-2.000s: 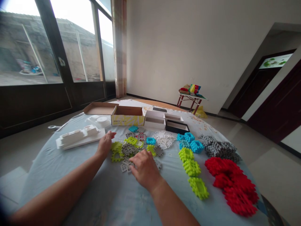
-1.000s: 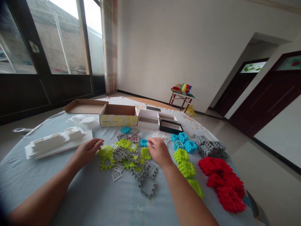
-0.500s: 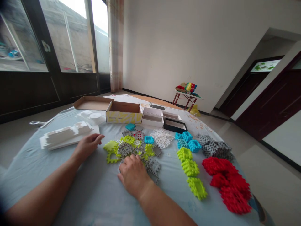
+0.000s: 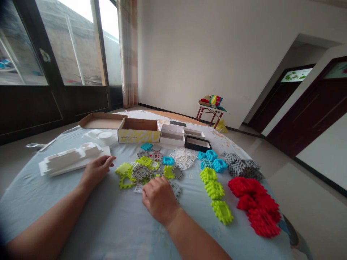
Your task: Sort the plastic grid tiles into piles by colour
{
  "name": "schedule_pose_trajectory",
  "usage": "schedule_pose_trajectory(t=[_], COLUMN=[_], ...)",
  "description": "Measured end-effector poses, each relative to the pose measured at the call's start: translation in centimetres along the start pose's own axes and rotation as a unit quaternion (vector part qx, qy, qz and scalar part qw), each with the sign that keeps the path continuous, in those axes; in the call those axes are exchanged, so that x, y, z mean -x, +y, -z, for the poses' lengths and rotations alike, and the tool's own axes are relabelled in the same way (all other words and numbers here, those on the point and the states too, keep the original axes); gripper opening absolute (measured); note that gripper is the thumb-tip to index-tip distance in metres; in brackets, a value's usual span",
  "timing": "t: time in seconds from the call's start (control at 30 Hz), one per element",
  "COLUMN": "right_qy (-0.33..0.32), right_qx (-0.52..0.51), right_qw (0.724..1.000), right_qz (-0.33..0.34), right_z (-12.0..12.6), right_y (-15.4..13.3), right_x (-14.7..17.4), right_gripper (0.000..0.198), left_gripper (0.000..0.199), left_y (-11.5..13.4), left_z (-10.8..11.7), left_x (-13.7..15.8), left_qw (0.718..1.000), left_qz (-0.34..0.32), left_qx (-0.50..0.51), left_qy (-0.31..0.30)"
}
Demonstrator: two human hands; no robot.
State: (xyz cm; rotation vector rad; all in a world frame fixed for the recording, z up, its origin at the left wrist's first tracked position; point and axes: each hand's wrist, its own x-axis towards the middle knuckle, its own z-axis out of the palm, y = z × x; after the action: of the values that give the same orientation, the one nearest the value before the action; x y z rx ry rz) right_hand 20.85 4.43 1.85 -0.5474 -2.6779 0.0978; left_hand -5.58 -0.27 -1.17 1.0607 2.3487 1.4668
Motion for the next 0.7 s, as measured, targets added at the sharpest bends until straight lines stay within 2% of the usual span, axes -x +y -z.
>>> schedule_pose_trajectory(t=[0.1, 0.23, 0.37, 0.43, 0.57, 0.7], right_qy=[0.038, 0.067, 0.175, 0.187, 0.177, 0.181], right_qx=[-0.060, -0.120, -0.110, -0.122, -0.185, -0.206], right_qw=[0.994, 0.970, 0.930, 0.924, 0.925, 0.917], right_qz=[-0.084, -0.201, -0.304, -0.310, -0.282, -0.288], right_z=[1.4, 3.0, 3.1, 2.7, 1.4, 0.8], right_y=[2.0, 7.3, 11.9, 12.7, 12.0, 11.5], right_x=[-0.3, -1.3, -1.7, -1.1, 1.5, 3.5], right_gripper=[0.014, 0.019, 0.029, 0.033, 0.028, 0.025], left_gripper=[0.042, 0.040, 0.039, 0.040, 0.039, 0.038], left_y=[1.0, 2.3, 2.2, 1.8, 1.5, 3.2], left_z=[-0.1, -0.3, -0.6, -0.6, -0.7, -1.0], left_x=[0.5, 1.4, 1.7, 1.6, 1.3, 1.5], left_qw=[1.000, 0.998, 0.998, 0.998, 0.998, 0.998], left_qz=[-0.014, -0.027, -0.033, -0.037, -0.038, -0.051], left_qx=[0.012, 0.041, 0.038, 0.031, 0.023, 0.022], left_qy=[0.021, 0.050, 0.042, 0.036, 0.039, 0.037])
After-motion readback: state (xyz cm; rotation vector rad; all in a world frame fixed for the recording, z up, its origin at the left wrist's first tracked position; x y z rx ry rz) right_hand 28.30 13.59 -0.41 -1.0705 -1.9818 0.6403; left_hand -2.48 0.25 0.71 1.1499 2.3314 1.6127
